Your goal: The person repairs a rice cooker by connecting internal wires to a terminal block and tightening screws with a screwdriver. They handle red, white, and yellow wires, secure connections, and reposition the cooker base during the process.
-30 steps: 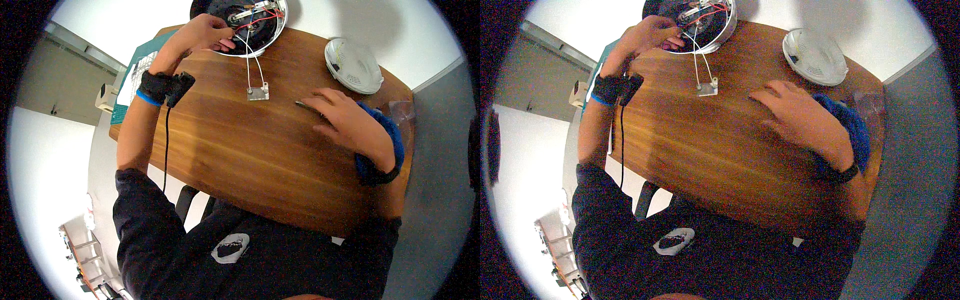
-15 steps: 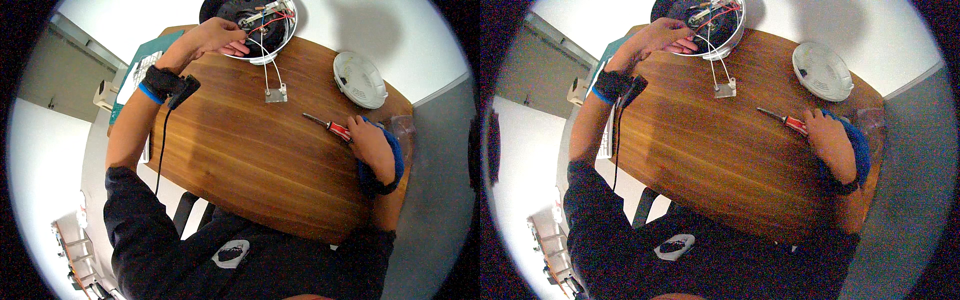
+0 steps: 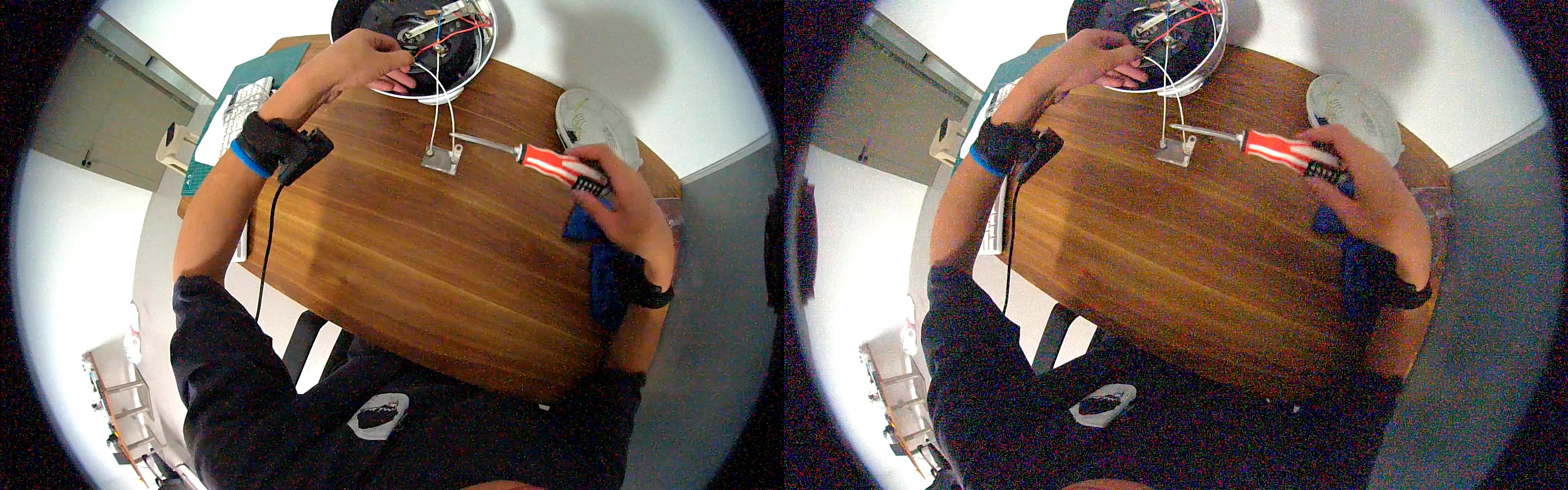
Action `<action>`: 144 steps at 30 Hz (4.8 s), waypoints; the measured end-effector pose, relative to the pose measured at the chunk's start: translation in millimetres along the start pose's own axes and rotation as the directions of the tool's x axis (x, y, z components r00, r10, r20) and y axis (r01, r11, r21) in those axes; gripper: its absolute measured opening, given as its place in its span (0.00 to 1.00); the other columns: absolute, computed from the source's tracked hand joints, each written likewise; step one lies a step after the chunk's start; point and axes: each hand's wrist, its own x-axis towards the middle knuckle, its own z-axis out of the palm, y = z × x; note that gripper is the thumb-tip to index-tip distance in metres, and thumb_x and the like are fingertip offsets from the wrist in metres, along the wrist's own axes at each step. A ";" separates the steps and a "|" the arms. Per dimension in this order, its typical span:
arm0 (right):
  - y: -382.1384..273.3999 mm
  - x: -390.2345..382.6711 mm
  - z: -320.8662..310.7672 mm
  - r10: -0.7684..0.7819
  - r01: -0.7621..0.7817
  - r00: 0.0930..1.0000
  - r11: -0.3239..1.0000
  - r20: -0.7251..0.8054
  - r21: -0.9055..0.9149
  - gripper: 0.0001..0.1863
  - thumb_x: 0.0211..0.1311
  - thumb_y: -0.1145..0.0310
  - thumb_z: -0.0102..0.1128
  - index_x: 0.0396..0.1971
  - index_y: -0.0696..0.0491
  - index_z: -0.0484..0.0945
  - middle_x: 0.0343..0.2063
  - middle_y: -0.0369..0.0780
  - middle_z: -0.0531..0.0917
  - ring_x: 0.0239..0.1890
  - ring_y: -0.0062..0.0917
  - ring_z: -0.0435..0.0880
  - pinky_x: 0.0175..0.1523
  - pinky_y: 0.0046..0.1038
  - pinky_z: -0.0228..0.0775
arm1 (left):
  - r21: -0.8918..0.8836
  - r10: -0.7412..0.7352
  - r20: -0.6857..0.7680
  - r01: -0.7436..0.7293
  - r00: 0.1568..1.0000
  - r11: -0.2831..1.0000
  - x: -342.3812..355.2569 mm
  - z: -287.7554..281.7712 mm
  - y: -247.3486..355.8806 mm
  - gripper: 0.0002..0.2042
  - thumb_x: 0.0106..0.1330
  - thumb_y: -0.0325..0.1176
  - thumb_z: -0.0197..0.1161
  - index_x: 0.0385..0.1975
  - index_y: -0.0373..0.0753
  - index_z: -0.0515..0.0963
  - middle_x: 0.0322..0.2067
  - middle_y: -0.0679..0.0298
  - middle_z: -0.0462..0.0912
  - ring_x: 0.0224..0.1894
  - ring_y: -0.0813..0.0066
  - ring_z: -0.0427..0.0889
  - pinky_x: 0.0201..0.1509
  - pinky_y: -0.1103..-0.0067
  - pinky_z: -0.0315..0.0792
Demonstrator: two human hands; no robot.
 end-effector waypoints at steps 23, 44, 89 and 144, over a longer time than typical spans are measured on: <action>-29.4 118.0 72.1 -0.325 0.471 0.703 0.879 -0.633 0.071 0.20 0.52 0.73 0.76 0.44 0.50 0.79 0.44 0.37 0.85 0.47 0.31 0.83 0.58 0.33 0.72 | 0.040 0.034 -0.033 -0.033 0.999 0.999 -14.3 23.7 -9.0 0.16 0.74 0.40 0.60 0.46 0.30 0.79 0.39 0.53 0.88 0.35 0.70 0.89 0.40 0.78 0.84; 4.8 116.2 91.8 -0.634 0.649 0.726 0.760 -0.267 -0.042 0.21 0.54 0.62 0.66 0.50 0.46 0.78 0.48 0.38 0.81 0.53 0.36 0.82 0.74 0.48 0.57 | 0.378 0.154 -0.285 -0.037 0.946 0.925 -29.6 27.8 -4.2 0.15 0.64 0.42 0.70 0.33 0.33 0.88 0.23 0.64 0.87 0.26 0.82 0.84 0.31 0.81 0.77; -18.1 126.9 98.3 -0.429 0.697 0.600 0.694 -0.675 0.178 0.22 0.52 0.79 0.75 0.46 0.53 0.75 0.43 0.41 0.82 0.48 0.32 0.83 0.54 0.31 0.75 | 0.111 0.349 -0.291 -0.331 0.891 0.937 -25.4 46.2 -20.1 0.12 0.63 0.29 0.71 0.44 0.30 0.85 0.31 0.61 0.89 0.35 0.80 0.87 0.41 0.82 0.81; -8.9 139.8 90.9 -0.541 0.773 0.519 0.627 -0.662 0.093 0.14 0.65 0.79 0.63 0.46 0.58 0.69 0.43 0.50 0.81 0.45 0.33 0.84 0.51 0.30 0.78 | 0.081 0.334 -0.290 -0.325 0.897 0.942 -30.8 56.9 -21.7 0.13 0.66 0.28 0.69 0.46 0.28 0.83 0.34 0.59 0.89 0.38 0.80 0.87 0.42 0.83 0.80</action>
